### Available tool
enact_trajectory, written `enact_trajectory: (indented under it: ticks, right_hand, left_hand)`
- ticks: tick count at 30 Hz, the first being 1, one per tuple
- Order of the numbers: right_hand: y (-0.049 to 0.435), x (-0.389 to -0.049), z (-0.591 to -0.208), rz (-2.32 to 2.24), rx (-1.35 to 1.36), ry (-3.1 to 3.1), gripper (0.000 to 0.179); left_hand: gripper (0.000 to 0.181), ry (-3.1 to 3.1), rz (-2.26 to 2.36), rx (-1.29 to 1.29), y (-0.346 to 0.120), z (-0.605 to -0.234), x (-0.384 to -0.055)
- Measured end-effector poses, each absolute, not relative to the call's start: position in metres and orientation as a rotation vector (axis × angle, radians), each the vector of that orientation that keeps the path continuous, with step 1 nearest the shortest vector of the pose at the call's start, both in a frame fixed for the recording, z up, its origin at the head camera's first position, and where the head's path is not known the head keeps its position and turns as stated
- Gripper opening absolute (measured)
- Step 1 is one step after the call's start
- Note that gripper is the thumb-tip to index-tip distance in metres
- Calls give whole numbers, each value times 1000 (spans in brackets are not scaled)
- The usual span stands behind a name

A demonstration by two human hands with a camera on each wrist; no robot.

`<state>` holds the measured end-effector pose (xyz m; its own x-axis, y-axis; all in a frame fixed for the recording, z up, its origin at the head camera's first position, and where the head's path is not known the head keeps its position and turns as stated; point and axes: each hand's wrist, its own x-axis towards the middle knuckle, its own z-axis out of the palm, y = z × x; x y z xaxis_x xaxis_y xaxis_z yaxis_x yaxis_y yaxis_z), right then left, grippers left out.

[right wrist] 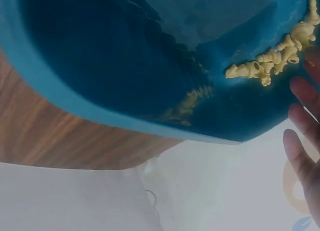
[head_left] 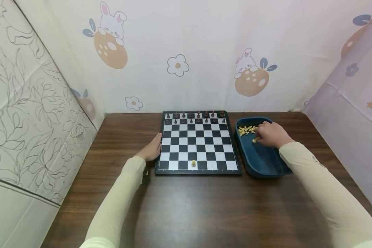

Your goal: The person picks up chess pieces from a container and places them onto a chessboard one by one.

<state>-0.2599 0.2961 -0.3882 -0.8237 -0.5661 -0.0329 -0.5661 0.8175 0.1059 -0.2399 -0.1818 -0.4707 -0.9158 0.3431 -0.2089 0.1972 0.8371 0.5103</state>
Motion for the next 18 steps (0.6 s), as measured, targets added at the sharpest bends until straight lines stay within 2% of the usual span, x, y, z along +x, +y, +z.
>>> enact_trajectory:
  ticks: [18]
  right_hand:
    - [276,-248,-372,-156,1079,-2843,10]
  left_hand:
    - [56,2726,697,411,-181,-469,-239]
